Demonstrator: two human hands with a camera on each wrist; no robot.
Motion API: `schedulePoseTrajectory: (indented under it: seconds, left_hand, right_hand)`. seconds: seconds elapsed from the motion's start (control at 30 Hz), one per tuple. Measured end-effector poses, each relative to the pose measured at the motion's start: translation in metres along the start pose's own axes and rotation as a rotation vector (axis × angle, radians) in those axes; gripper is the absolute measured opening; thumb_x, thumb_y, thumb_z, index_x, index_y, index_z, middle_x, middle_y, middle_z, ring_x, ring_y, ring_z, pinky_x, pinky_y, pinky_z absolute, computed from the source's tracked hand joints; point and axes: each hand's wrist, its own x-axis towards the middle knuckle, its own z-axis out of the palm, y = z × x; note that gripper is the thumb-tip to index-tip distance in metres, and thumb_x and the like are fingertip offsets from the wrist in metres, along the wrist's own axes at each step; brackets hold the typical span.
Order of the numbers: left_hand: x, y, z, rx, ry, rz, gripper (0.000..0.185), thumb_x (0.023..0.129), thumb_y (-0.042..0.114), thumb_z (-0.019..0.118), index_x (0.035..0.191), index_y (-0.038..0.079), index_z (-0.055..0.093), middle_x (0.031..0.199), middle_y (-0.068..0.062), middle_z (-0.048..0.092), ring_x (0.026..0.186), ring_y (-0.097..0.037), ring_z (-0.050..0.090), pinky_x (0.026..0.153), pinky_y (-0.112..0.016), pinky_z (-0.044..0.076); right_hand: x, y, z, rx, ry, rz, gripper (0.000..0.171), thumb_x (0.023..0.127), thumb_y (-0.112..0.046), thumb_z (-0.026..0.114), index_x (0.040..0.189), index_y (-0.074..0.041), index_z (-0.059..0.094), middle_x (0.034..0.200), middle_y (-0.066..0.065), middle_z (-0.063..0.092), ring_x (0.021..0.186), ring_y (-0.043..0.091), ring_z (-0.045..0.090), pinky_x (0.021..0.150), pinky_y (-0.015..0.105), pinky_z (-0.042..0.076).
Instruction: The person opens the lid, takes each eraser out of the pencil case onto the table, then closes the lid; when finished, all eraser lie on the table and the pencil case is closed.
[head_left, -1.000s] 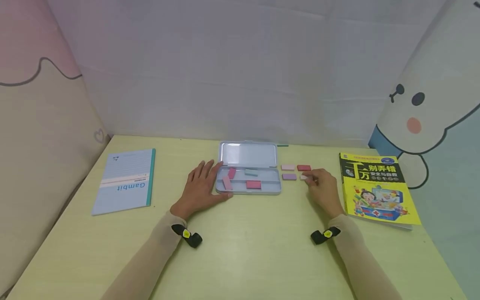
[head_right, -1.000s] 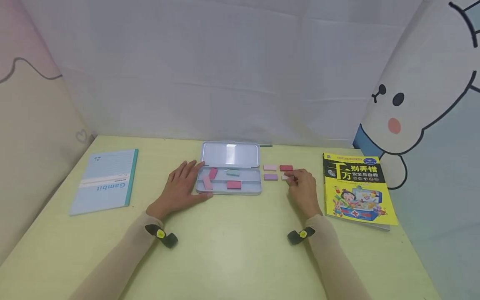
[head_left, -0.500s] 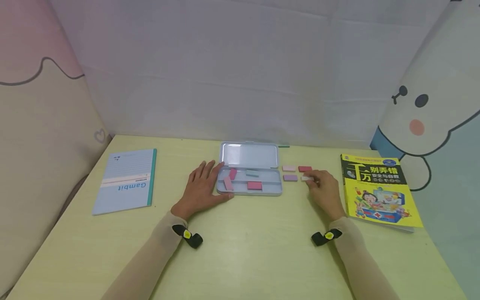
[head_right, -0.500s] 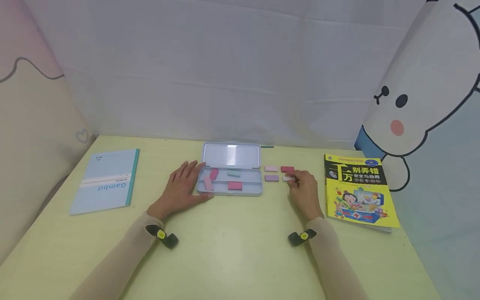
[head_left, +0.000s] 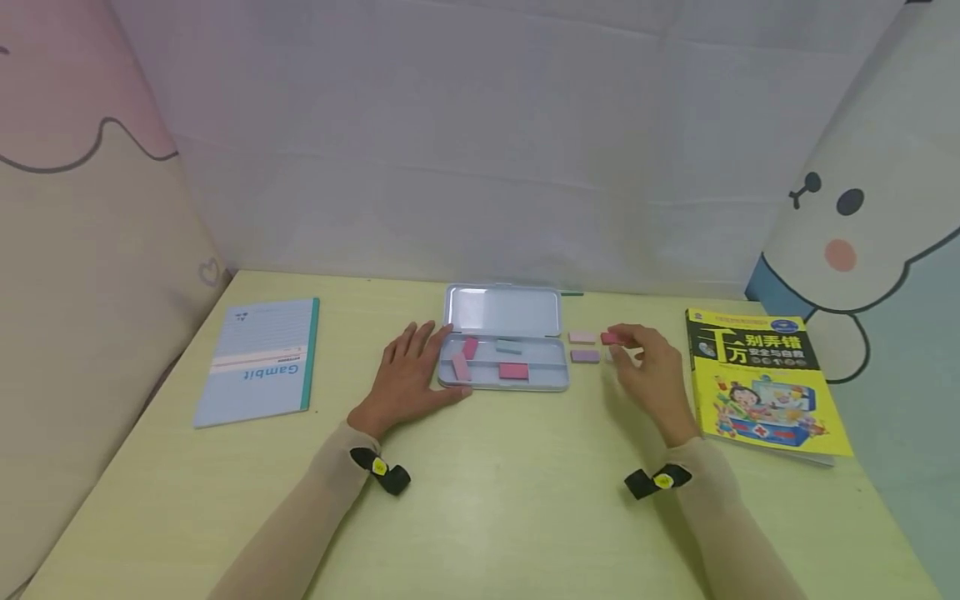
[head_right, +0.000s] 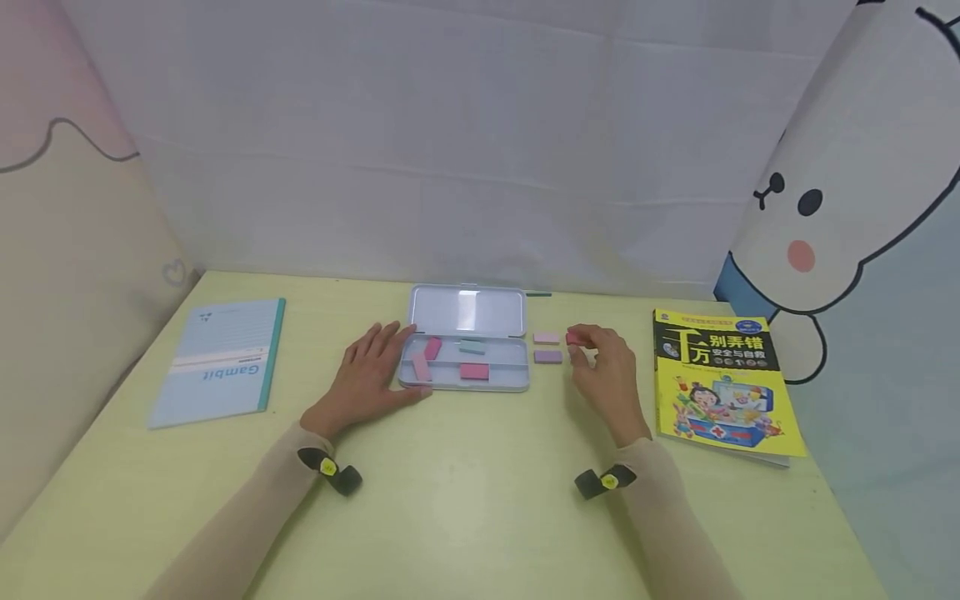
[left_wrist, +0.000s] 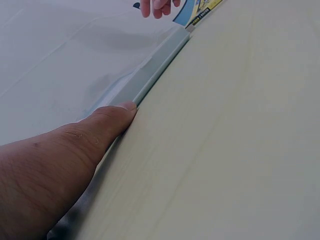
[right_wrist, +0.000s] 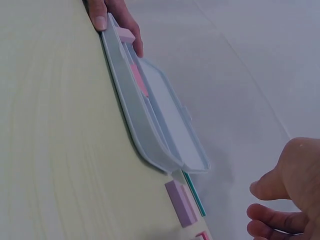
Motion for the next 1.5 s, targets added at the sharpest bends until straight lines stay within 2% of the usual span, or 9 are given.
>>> schedulePoseTrajectory:
  seconds: [0.13,0.4,0.6,0.8,1.13,1.5]
  left_hand:
    - [0.001,-0.001,0.001,0.009,-0.001,-0.001,0.102,0.091,0.068,0.070,0.171,0.023,0.026,0.178,-0.017,0.025,0.167,-0.047,0.015,0.133,-0.067,0.018]
    - [0.001,-0.002,0.001,0.002,0.008,0.005,0.103,0.090,0.068,0.071,0.171,0.023,0.027,0.178,-0.018,0.026,0.166,-0.048,0.016,0.133,-0.068,0.019]
    - [0.001,-0.001,0.001,0.004,0.009,0.003,0.103,0.090,0.067,0.071,0.171,0.023,0.027,0.178,-0.017,0.025,0.167,-0.047,0.015,0.133,-0.068,0.018]
    - [0.000,-0.001,0.001,0.004,0.009,0.000,0.102,0.090,0.067,0.072,0.171,0.023,0.027,0.178,-0.018,0.025,0.167,-0.047,0.015,0.133,-0.068,0.018]
    - [0.000,-0.001,0.002,0.010,0.018,0.006,0.101,0.090,0.068,0.070,0.171,0.024,0.027,0.178,-0.017,0.026,0.167,-0.047,0.016,0.133,-0.068,0.018]
    - [0.001,0.001,0.002,0.008,0.018,-0.001,0.102,0.090,0.068,0.071,0.171,0.024,0.028,0.178,-0.017,0.026,0.167,-0.047,0.015,0.133,-0.069,0.018]
  right_hand:
    - [0.000,-0.016,0.001,0.017,-0.006,-0.065,0.029,0.104,-0.008,0.066,0.131,-0.002,0.071,0.124,0.021,0.076,0.110,0.037,0.070,0.091,0.050,0.055]
    - [0.005,-0.046,0.010,0.064,-0.079,-0.098,0.031,0.104,-0.009,0.067,0.134,-0.004,0.070,0.128,0.019,0.075,0.111,0.038,0.071,0.096,0.059,0.059]
    - [0.008,-0.059,0.023,0.124,-0.098,-0.164,0.032,0.101,-0.005,0.068,0.133,-0.002,0.071,0.126,0.021,0.076,0.111,0.038,0.072,0.095,0.059,0.060]
    - [0.008,-0.070,0.039,0.167,-0.167,-0.196,0.034,0.100,-0.006,0.068,0.134,-0.002,0.070,0.126,0.023,0.075,0.112,0.036,0.071,0.095,0.059,0.059]
    - [0.001,-0.081,0.064,0.162,-0.246,-0.226,0.033,0.101,-0.010,0.069,0.133,-0.002,0.070,0.128,0.021,0.075,0.112,0.037,0.070,0.096,0.055,0.059]
    - [-0.002,-0.093,0.083,0.121,-0.258,-0.253,0.032,0.099,-0.013,0.072,0.129,-0.002,0.071,0.123,0.019,0.076,0.111,0.036,0.071,0.097,0.052,0.059]
